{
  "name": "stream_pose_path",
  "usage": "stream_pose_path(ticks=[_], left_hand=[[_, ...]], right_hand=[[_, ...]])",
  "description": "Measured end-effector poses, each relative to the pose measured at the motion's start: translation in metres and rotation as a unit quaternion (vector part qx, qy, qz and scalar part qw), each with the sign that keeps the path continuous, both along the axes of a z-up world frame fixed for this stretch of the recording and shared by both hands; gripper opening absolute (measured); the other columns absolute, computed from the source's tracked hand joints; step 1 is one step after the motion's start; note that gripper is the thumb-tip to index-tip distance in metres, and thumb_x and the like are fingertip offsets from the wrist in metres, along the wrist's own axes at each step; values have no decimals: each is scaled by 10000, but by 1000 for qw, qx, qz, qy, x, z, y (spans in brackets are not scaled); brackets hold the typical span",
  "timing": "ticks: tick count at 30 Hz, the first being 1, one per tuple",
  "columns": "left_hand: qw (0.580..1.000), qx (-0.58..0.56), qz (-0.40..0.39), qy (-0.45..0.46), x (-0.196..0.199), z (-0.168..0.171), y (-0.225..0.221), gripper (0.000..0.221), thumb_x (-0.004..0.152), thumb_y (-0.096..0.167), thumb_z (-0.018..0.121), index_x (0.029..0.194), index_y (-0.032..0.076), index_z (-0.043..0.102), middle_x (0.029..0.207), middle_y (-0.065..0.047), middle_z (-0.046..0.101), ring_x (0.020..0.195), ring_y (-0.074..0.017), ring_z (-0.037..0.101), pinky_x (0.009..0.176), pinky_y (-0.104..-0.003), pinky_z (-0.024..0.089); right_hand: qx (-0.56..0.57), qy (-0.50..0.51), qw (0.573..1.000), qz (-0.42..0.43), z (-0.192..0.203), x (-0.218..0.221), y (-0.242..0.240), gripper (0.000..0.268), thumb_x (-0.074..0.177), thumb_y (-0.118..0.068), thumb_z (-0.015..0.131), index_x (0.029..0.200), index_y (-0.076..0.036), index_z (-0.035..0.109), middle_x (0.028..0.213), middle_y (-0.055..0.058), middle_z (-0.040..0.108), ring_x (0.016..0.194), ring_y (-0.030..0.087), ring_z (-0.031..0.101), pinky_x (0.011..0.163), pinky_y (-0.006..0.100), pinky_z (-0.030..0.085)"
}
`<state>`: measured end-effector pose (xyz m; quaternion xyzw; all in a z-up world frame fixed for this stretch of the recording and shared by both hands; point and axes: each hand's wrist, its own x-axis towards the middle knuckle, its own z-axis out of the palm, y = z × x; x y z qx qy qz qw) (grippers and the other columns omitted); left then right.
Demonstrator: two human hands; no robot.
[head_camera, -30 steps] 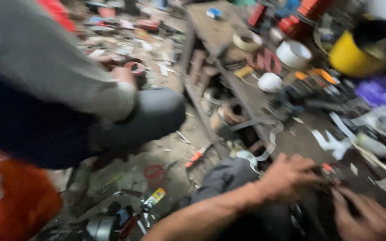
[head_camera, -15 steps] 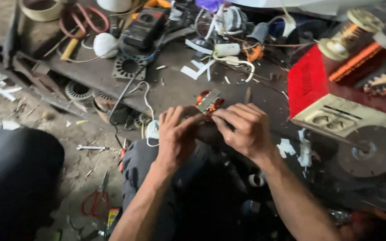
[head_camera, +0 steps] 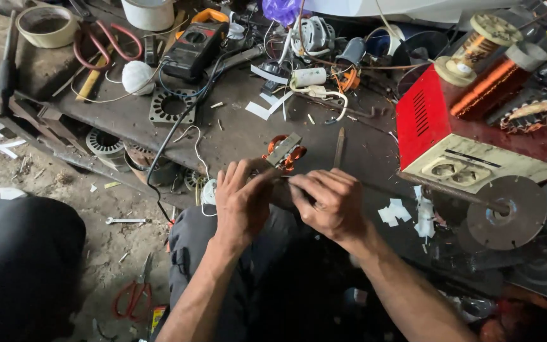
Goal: Repairing or rewinding a motor stator by manipulating copper coils and insulation strips on a workbench.
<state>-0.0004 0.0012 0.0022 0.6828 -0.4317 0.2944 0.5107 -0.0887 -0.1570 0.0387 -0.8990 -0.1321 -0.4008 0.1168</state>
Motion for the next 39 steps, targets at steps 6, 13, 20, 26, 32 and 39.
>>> stream_pose_path(ticks=[6, 13, 20, 26, 32, 39], left_hand=[[1000, 3, -5, 2, 1, -4, -1, 199, 893, 28, 710, 1030, 167, 750, 972, -79, 612, 756, -275, 503, 661, -368, 365], [1000, -1, -4, 14, 2, -7, -1, 163, 896, 39, 718, 1010, 155, 732, 949, -75, 590, 747, -296, 504, 651, -370, 374], [999, -12, -7, 28, 2, -7, 0, 162, 870, 27, 757, 981, 143, 739, 969, -70, 606, 753, -283, 528, 660, -371, 389], [999, -19, -17, 46, 2, -6, 0, 134, 889, 29, 739, 981, 127, 741, 955, -85, 599, 763, -304, 524, 649, -385, 388], [998, -17, -20, 52, 3, -7, 2, 181, 864, -8, 744, 986, 126, 740, 969, -84, 600, 777, -281, 528, 654, -370, 400], [997, -24, -45, 59, 4, -5, 3, 159, 875, -4, 738, 976, 118, 744, 967, -101, 603, 774, -287, 541, 650, -372, 430]], right_hand=[[144, 24, 989, 27, 14, 4, 12, 80, 885, -62, 755, 839, -125, 737, 632, 23, 646, 585, 216, 694, 541, 290, 545], [-70, -50, 996, -39, 6, 5, 11, 61, 920, -70, 705, 949, -123, 711, 831, 18, 620, 646, 206, 644, 552, 309, 547], [-64, 33, 995, -71, 2, 5, 11, 77, 982, -131, 649, 975, -131, 725, 870, 14, 627, 721, 231, 669, 564, 335, 565], [300, 229, 926, 8, 6, 10, 6, 157, 779, -12, 694, 916, -59, 754, 754, 129, 703, 717, 289, 722, 617, 382, 573], [267, 154, 950, 41, 4, 11, 12, 166, 819, 51, 723, 933, -59, 771, 761, 124, 659, 713, 285, 702, 627, 391, 550], [207, 119, 970, 33, 6, 7, 13, 86, 943, -61, 709, 949, -100, 785, 808, 69, 714, 736, 261, 725, 661, 352, 581]])
